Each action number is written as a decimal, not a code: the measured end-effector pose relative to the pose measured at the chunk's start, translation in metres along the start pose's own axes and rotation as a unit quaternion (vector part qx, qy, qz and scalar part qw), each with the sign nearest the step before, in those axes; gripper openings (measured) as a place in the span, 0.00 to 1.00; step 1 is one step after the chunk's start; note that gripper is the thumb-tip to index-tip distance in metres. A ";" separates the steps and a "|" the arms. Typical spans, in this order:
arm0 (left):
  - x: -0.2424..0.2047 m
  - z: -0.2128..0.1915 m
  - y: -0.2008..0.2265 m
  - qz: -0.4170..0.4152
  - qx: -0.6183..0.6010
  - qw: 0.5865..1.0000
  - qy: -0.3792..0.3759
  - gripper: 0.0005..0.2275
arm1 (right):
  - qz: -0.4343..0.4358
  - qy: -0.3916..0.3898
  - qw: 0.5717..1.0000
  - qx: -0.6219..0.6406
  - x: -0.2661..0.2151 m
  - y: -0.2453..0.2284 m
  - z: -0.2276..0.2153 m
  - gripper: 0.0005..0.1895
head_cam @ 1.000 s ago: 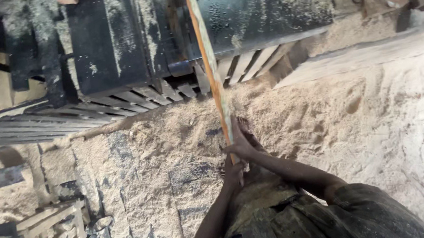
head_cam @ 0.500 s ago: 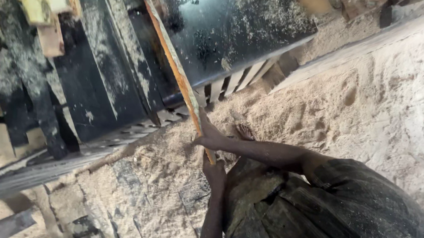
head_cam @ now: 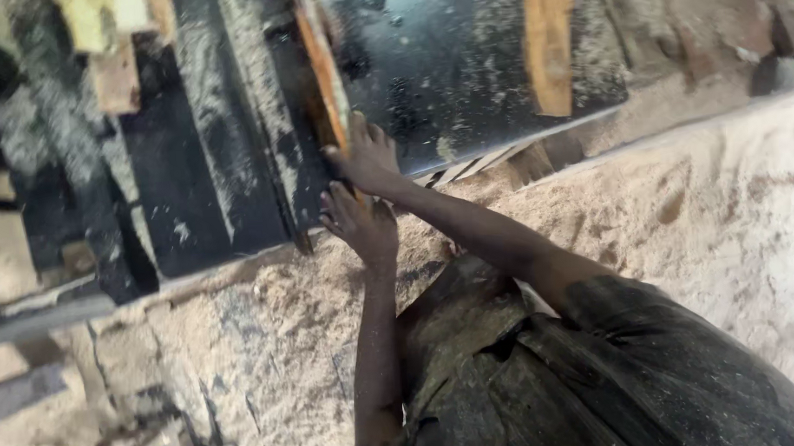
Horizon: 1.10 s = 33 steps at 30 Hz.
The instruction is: The person saws long pieces of wood into shorter sections using a large stationary saw machine, moving wood from a pile onto the saw bed and then stacking the cut pieces.
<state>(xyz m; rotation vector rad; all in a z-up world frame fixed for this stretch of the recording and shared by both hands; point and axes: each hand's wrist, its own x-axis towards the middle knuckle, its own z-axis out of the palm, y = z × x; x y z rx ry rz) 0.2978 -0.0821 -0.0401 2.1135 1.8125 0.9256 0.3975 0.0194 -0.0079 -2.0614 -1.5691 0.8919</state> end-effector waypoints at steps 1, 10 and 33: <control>-0.012 -0.004 0.000 0.016 0.017 1.000 -0.004 0.32 | 0.018 -0.022 0.998 0.060 -0.007 0.005 0.006 0.48; 0.022 -0.015 0.009 -0.025 0.171 0.972 -0.160 0.31 | -0.200 -0.039 0.975 0.093 -0.050 0.065 0.030 0.37; -0.025 0.004 0.046 -0.025 -0.002 0.993 -0.113 0.52 | 0.161 0.251 0.954 -0.034 0.013 0.281 -0.198 0.65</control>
